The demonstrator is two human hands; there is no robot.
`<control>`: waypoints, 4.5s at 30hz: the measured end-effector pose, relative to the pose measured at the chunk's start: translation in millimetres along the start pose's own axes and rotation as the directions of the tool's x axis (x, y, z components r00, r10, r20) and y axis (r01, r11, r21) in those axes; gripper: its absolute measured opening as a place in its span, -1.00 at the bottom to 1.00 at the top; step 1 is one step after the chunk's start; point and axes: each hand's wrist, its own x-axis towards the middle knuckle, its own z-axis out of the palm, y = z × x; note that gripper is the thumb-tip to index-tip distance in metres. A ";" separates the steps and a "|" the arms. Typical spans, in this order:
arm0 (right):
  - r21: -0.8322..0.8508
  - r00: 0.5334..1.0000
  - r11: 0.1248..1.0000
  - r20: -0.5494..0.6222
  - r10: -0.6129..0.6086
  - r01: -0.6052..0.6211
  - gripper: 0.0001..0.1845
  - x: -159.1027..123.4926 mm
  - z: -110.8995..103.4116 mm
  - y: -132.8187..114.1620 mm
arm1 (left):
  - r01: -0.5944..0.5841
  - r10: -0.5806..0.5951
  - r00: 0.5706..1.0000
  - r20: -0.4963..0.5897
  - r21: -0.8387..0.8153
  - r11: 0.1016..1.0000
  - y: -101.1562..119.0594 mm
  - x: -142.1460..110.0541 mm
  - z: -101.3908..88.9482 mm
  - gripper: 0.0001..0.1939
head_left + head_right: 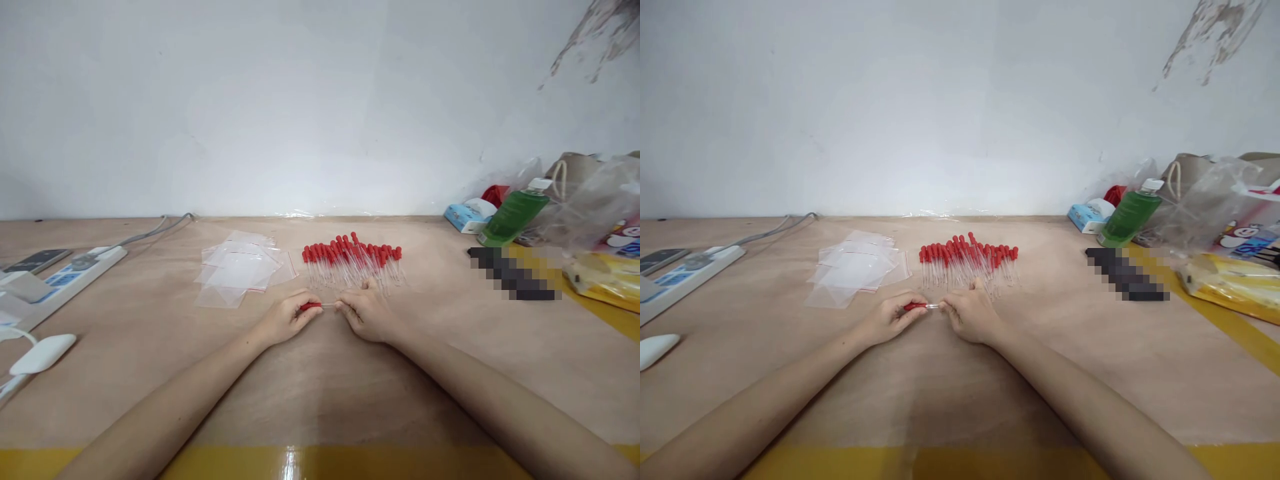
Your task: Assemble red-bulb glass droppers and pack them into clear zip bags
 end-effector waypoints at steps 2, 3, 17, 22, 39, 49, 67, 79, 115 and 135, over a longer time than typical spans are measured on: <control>0.015 1.000 1.000 0.005 0.007 -0.007 -0.72 1.3 -5.0 -0.2 | -0.054 0.057 0.998 -0.021 0.119 0.991 -3.0 2.1 -7.9 -0.76; 0.035 1.000 0.999 -0.002 0.018 -0.018 -0.73 1.8 -7.9 1.4 | -0.066 0.078 0.996 -0.050 0.205 0.977 -5.9 2.6 -13.0 -0.71; 0.129 0.516 0.643 -0.488 0.704 -0.755 -0.77 15.8 -20.7 95.0 | 0.765 -0.644 0.610 -0.461 0.556 0.326 -78.3 -9.9 -45.2 -0.30; -0.044 0.601 0.652 -0.441 0.667 -0.757 -0.78 14.1 -3.6 85.5 | 0.726 -0.697 0.620 -0.361 0.602 0.334 -81.9 -9.4 -46.1 -0.36; 0.008 0.870 0.914 -0.304 0.389 -0.406 -0.80 -15.7 -18.1 70.3 | 0.686 -0.610 0.692 -0.386 0.615 0.390 -76.4 -8.9 -62.7 -0.59; -0.187 0.935 0.945 -0.286 0.209 -0.269 -0.66 -36.9 -17.2 70.8 | 0.239 -0.068 0.948 -0.312 0.555 0.797 -27.7 7.8 -42.9 -0.59; -0.050 0.991 0.997 -0.125 0.056 -0.063 -0.74 -34.1 -17.7 35.5 | -0.112 0.062 0.972 0.229 0.213 0.971 12.3 -24.7 -24.7 -0.62; 0.126 0.959 0.962 0.122 -0.257 0.242 -0.47 -31.3 -21.1 17.0 | -0.100 -0.003 0.931 0.365 0.263 0.960 13.4 -26.8 -19.0 -0.58; 0.194 0.622 0.650 -0.191 0.760 -0.735 -0.63 102.1 -10.5 110.9 | -0.062 0.046 0.965 0.259 0.057 0.996 8.2 -31.4 -21.0 -0.64; 0.848 0.489 0.511 -0.388 0.781 -0.143 -0.68 20.9 -39.9 95.6 | -0.020 -0.012 0.965 0.261 0.117 0.993 5.7 -30.3 -19.7 -0.61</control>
